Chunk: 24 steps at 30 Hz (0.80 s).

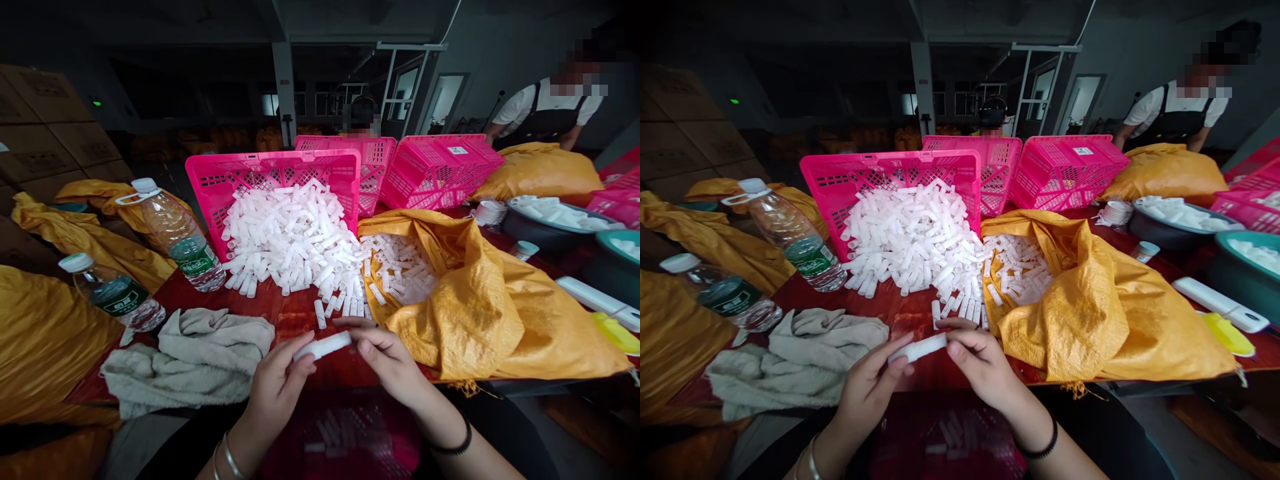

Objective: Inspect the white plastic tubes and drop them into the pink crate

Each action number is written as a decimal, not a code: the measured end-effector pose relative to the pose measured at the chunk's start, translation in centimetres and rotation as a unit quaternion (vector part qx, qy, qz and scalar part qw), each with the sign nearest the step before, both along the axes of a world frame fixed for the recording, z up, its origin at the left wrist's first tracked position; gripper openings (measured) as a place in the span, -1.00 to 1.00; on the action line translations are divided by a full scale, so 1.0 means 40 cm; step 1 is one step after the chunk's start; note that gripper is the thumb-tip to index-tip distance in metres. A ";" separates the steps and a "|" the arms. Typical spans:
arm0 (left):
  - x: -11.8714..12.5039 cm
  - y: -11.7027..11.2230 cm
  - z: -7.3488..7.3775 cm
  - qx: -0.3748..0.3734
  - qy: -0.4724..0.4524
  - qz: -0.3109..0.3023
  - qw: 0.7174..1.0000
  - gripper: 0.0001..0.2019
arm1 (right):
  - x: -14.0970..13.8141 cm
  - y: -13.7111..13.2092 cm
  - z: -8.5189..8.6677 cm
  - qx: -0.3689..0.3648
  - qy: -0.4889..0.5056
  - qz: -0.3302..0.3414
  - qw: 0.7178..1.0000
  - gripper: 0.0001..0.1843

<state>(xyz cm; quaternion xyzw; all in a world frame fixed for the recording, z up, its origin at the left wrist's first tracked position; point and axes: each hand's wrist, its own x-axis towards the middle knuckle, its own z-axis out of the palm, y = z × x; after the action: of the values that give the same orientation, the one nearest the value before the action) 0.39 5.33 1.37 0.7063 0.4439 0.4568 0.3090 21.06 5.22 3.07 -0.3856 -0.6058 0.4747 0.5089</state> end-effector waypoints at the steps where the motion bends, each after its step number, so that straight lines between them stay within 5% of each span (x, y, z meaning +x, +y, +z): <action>1: 0.008 -0.004 0.004 -0.125 -0.050 -0.001 0.991 -0.68 | 0.006 -0.004 0.006 0.034 -0.037 0.026 0.998 -0.64; 3: 0.026 -0.018 0.010 -0.340 -0.114 -0.029 0.933 -0.51 | 0.011 -0.009 0.014 0.070 -0.086 0.084 0.990 -0.67; 5: 0.038 -0.033 0.012 -0.420 -0.107 -0.070 0.899 -0.43 | 0.009 -0.011 0.014 0.062 -0.092 0.115 0.987 -0.66; 7: 0.040 -0.043 0.008 -0.316 -0.043 -0.099 0.942 -0.51 | 0.011 -0.012 0.002 0.004 -0.056 0.094 0.994 -0.67; 9: 0.032 -0.039 -0.004 -0.082 0.064 -0.127 0.986 -0.67 | 0.023 -0.020 -0.025 -0.084 -0.007 0.056 0.995 -0.68; 12: 0.019 0.012 -0.039 0.146 0.232 -0.175 0.946 -0.60 | 0.057 -0.055 -0.093 -0.177 0.010 0.006 0.984 -0.66; 16: 0.018 0.149 -0.110 0.078 0.331 -0.053 0.939 -0.49 | 0.080 -0.126 -0.189 -0.204 -0.157 -0.059 0.964 -0.76; 18: 0.023 0.213 -0.139 0.057 0.337 -0.034 0.939 -0.49 | 0.065 -0.130 -0.208 -0.155 -0.290 -0.075 0.941 -0.84; 20: 0.026 0.251 -0.156 0.051 0.334 -0.038 0.940 -0.52 | 0.037 -0.087 -0.205 -0.052 -0.397 -0.086 0.913 -0.90; 24: 0.012 0.249 -0.151 0.035 0.317 -0.041 0.947 -0.67 | -0.018 0.103 -0.177 0.120 -0.492 -0.126 0.853 -0.64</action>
<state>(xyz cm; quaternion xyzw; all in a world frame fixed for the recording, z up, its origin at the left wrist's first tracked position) 0.89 15.28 -4.69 0.8424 0.4735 0.2115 0.1461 20.34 9.36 -4.00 -0.5780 -0.7754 0.0783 0.2420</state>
